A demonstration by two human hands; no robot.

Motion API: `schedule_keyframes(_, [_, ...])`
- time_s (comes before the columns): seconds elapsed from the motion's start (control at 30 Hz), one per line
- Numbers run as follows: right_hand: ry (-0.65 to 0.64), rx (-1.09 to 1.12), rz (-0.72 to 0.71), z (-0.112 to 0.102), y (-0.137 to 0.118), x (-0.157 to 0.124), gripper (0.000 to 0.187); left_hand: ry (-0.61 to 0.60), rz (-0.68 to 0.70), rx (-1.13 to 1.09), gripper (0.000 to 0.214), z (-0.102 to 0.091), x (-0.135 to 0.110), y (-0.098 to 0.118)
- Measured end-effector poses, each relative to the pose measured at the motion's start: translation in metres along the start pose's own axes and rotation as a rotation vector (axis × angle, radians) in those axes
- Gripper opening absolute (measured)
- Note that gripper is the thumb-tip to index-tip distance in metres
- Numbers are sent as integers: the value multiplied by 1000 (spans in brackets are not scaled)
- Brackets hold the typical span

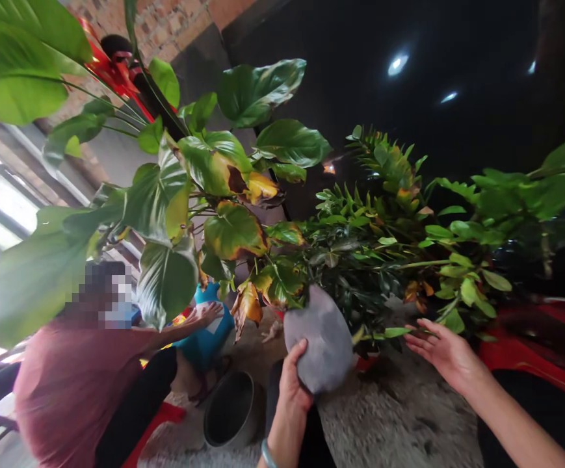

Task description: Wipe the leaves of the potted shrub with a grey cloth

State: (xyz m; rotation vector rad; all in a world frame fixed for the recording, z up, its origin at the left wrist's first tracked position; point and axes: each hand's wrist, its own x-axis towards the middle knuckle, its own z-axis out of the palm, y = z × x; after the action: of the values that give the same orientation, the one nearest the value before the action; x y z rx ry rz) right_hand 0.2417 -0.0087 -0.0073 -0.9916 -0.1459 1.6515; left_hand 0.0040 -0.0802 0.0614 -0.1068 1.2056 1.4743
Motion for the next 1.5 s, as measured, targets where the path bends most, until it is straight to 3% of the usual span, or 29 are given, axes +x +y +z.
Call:
schedule_keyframes(0.07, [-7,0,-3,-4,1,3,14,-3,-76,22,18,-12,-5,-9])
schedule_keyframes(0.13, [-18,-1,5,-6,2,6,14,-34,-42,-6,19,-10,-12,-2])
schedule_keyframes(0.33, [-34,-21,-15,0,2,5,15,-131,386,-228,22,38,-6,59])
schedule_keyframes(0.43, [-13,-22,-19,5,3,1,16,-60,303,-185,27,36,9,52])
schedule_keyframes(0.57, [22,-11,-5,8,2,-3,15,40,0,-35,33,-6,14,10])
schedule_keyframes(0.63, [34,-4,12,8,1,-4,15,38,-30,-67,36,-22,7,2])
schedule_keyframes(0.73, [30,-1,30,8,-2,-4,16,-14,103,-183,38,-17,-6,24])
schedule_keyframes(0.83, [8,-2,10,7,-1,-3,16,-96,335,-314,32,12,-9,63])
schedule_keyframes(0.9, [-25,13,-11,6,1,-1,17,-134,421,-339,28,30,-2,78])
schedule_keyframes(0.97, [-61,38,-21,7,4,1,19,-116,399,-289,25,38,9,76])
schedule_keyframes(1.03, [-88,60,-19,7,6,2,21,-46,290,-196,23,33,19,59])
schedule_keyframes(1.17, [-110,74,-13,7,5,3,22,48,-1,-36,24,-2,21,13])
schedule_keyframes(1.23, [-117,76,-22,7,2,2,21,34,-74,-14,28,-16,15,4])
schedule_keyframes(1.33, [-129,97,-49,7,0,2,21,-15,-29,-68,35,-20,2,16])
schedule_keyframes(1.5, [-147,130,-95,11,2,3,18,-86,249,-223,41,6,-5,57])
